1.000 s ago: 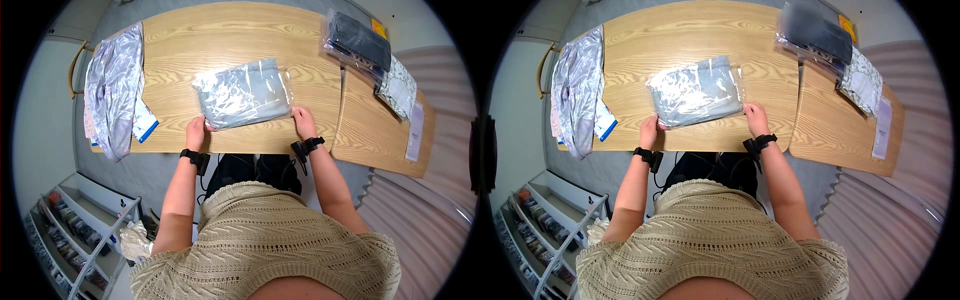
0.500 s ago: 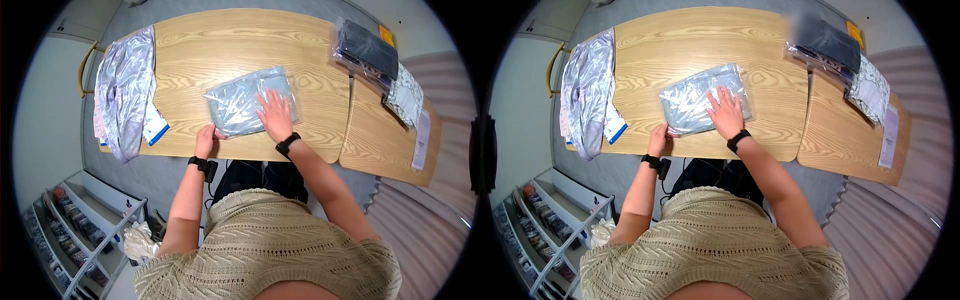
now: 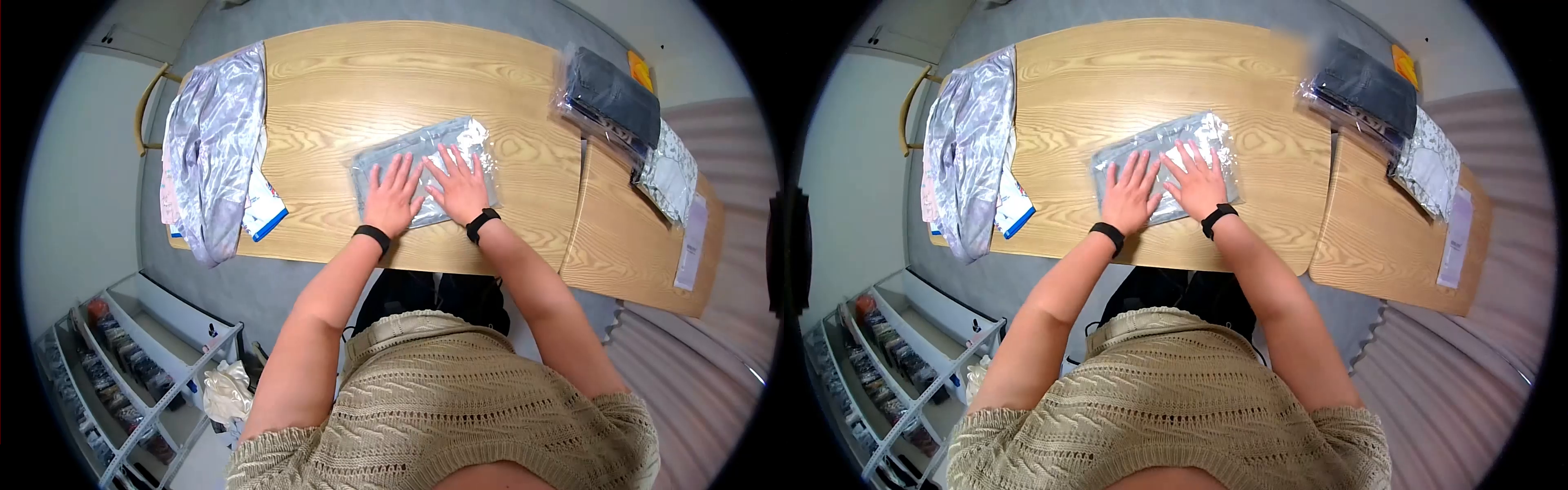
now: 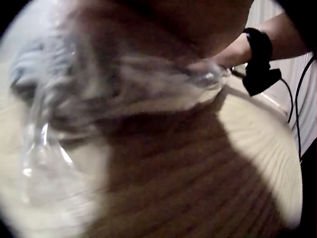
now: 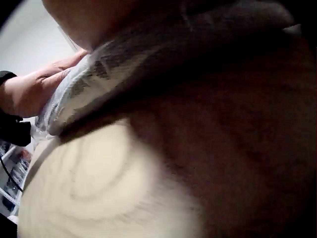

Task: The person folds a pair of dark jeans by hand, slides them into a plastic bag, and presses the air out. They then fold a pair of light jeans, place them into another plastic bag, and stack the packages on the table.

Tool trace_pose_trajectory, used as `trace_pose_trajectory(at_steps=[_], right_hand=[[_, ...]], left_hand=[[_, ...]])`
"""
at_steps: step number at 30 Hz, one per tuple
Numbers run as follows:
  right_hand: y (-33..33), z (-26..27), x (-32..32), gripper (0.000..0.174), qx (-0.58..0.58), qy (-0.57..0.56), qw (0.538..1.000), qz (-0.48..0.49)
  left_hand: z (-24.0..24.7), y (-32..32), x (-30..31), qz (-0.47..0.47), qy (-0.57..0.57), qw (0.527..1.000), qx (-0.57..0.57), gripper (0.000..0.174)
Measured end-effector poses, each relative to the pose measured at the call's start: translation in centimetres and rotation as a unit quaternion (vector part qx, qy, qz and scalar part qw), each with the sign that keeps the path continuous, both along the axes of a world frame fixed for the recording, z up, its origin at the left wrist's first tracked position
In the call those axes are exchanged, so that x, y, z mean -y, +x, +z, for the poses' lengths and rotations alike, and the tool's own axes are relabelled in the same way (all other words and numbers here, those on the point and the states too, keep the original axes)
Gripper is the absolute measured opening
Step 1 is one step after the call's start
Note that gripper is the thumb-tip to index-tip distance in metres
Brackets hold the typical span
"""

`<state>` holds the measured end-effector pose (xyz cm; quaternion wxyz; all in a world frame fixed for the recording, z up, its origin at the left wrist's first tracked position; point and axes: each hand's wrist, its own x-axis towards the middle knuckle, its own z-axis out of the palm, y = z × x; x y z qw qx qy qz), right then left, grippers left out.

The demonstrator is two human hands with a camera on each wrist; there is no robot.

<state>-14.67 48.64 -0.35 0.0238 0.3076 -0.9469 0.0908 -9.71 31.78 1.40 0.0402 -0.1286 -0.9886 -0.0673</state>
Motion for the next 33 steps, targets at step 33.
trace_pose_trajectory(at_steps=[33], right_hand=[[0.8,-1.1,1.1,0.053,0.032,-0.025,0.999,0.015]], left_hand=[[-0.6,-0.4,1.8,-0.005,0.028,1.0,0.007,0.054]])
